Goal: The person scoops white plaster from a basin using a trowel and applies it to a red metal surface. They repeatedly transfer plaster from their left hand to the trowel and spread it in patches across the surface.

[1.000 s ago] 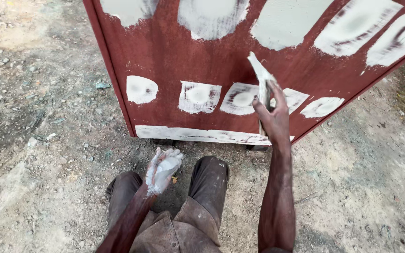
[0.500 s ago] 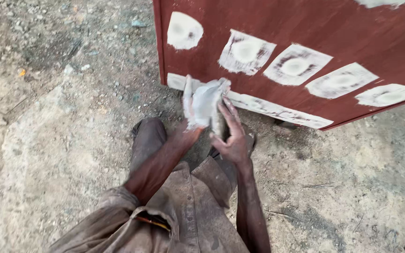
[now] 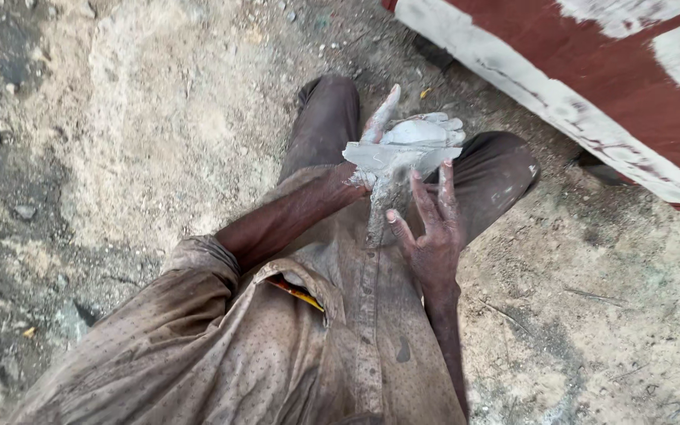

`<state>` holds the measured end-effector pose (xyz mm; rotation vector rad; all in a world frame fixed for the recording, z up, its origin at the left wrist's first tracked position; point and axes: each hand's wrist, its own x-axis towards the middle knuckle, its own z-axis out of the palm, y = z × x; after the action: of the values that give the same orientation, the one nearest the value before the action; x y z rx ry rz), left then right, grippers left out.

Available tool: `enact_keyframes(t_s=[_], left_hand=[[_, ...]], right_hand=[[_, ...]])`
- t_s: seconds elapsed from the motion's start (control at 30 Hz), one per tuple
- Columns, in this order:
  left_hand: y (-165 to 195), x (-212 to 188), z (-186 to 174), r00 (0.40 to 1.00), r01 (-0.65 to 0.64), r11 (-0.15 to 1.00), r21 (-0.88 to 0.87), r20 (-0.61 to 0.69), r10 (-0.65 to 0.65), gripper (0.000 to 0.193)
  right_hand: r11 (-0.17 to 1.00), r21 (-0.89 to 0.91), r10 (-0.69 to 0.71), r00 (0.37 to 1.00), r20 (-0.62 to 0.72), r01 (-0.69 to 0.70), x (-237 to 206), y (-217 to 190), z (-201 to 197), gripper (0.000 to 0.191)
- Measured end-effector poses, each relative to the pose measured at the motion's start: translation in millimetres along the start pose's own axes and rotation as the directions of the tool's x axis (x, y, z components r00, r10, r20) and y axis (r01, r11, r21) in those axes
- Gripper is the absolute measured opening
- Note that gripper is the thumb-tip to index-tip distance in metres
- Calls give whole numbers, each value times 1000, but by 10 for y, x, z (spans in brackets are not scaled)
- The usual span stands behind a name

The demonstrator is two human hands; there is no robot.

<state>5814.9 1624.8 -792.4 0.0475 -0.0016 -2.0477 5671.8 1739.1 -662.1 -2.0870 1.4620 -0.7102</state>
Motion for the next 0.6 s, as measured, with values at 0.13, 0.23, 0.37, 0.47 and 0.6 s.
enact_keyframes(t_s=[0.13,0.23,0.37,0.47,0.6], left_hand=[[-202,-385,-377,999,-1,1000,28,-33,2,79],[-350,-457,-455,1000,4,997,83,-18,-3,77],[-425,-463,-401,992,-127,931,343,27,125,75],[-380,-446,-343,989,-132,921,366,110,98,70],[-293,-358,-311,912,365,867,-339,319,-259,65]], right_hand=[[976,-142,-189,965,-182,165,-82,200,38,49],[977,-141,-180,973,-141,161,4,233,70,47],[940,-240,-263,962,-68,240,119,68,146,49],[945,-261,-215,975,-50,195,174,-76,185,45],[961,-213,-192,980,-58,176,180,-114,210,40]])
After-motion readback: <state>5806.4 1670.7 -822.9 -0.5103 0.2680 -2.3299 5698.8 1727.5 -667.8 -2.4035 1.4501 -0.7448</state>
